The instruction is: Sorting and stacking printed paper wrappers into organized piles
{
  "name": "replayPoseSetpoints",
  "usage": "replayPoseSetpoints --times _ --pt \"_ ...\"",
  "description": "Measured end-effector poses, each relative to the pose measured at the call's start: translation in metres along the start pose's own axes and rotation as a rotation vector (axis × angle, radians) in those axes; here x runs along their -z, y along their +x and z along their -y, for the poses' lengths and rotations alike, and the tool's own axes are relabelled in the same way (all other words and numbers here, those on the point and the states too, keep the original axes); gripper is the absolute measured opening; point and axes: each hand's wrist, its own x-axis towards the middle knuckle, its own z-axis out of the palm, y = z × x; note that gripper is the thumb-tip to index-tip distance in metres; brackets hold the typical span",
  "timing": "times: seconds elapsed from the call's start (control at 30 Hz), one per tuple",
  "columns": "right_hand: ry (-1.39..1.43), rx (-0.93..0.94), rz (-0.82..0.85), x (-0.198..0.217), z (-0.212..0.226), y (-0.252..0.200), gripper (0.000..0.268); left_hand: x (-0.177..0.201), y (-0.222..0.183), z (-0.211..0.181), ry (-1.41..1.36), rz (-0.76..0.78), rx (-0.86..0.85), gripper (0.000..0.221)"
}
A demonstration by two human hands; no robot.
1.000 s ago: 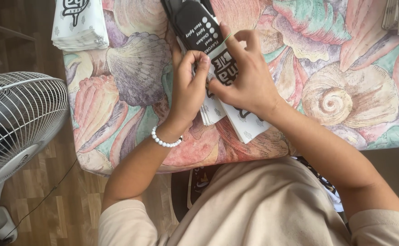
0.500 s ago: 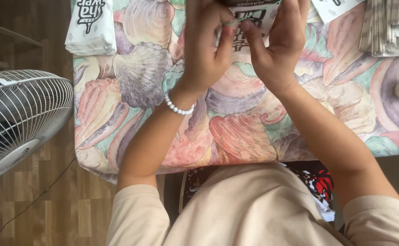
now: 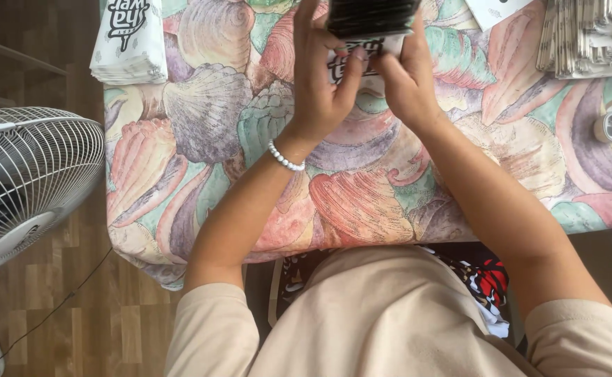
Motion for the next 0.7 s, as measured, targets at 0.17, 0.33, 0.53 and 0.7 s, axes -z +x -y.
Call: replayPoseSetpoints --times 0.17,0.33,0.53,0.7 --pt "-0.140 -0.149 -0.241 0.013 -0.016 -0.005 0.007 -0.017 -0.014 0.031 -0.124 -0.028 -0.059 0.041" --pt "-0.194 0.048 -0.047 -0.001 -0.002 0.002 0.046 -0.020 -0.010 0.041 -0.086 0.028 0.181 0.075" --pt "0.174 -0.110 -0.129 0.013 -0.034 -0.007 0.038 -0.022 -0.008 0.029 -0.216 0.011 0.183 0.063" --pt "-0.259 0.045 0.040 0.030 -0.009 0.001 0.014 -0.017 0.004 0.026 0.123 0.015 0.127 0.045"
